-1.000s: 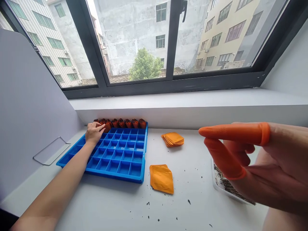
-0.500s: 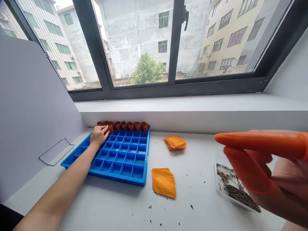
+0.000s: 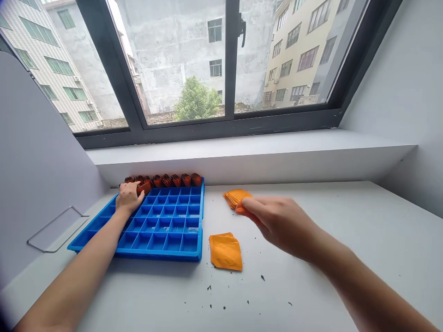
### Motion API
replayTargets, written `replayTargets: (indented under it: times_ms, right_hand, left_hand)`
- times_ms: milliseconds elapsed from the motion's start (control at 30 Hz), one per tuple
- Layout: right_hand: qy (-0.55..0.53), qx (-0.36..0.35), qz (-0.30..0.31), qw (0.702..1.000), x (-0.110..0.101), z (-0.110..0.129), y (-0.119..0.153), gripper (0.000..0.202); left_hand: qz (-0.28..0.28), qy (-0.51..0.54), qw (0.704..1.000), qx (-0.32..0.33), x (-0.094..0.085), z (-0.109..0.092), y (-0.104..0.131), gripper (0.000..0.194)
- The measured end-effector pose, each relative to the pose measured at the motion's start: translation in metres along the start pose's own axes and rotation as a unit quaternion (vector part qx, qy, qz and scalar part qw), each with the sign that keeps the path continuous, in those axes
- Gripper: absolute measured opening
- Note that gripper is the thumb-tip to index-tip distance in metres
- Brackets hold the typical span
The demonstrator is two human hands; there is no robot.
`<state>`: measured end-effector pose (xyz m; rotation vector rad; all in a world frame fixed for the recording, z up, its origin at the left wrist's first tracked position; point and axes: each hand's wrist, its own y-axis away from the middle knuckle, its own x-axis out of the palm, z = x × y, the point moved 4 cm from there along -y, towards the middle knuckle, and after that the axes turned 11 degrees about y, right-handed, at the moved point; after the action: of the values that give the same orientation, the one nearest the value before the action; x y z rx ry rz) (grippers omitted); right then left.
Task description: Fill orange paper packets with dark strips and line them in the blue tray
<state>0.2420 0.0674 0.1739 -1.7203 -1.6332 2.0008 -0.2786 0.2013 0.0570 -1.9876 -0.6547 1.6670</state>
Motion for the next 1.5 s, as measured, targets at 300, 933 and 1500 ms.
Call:
replayTargets:
  times_ms: [300,933,1500]
  right_hand:
    - [-0.064,-0.022,0.185,0.980,0.083,0.019,0.072,0.025]
    - [-0.136,0.004,0.321,0.937,0.147,0.058,0.100,0.079]
    - [-0.180,0.063,0.148,0.971,0.137,0.061,0.093,0.042]
  left_hand:
    - [-0.003,-0.023,0.999,-0.043,0.000,0.002,0.000,0.045]
    - [-0.050,0.019,0.992,-0.116,-0.015,-0.013,0.005,0.065]
    - [-0.248,0.120,0.890,0.364,-0.121,-0.213,0.074,0.035]
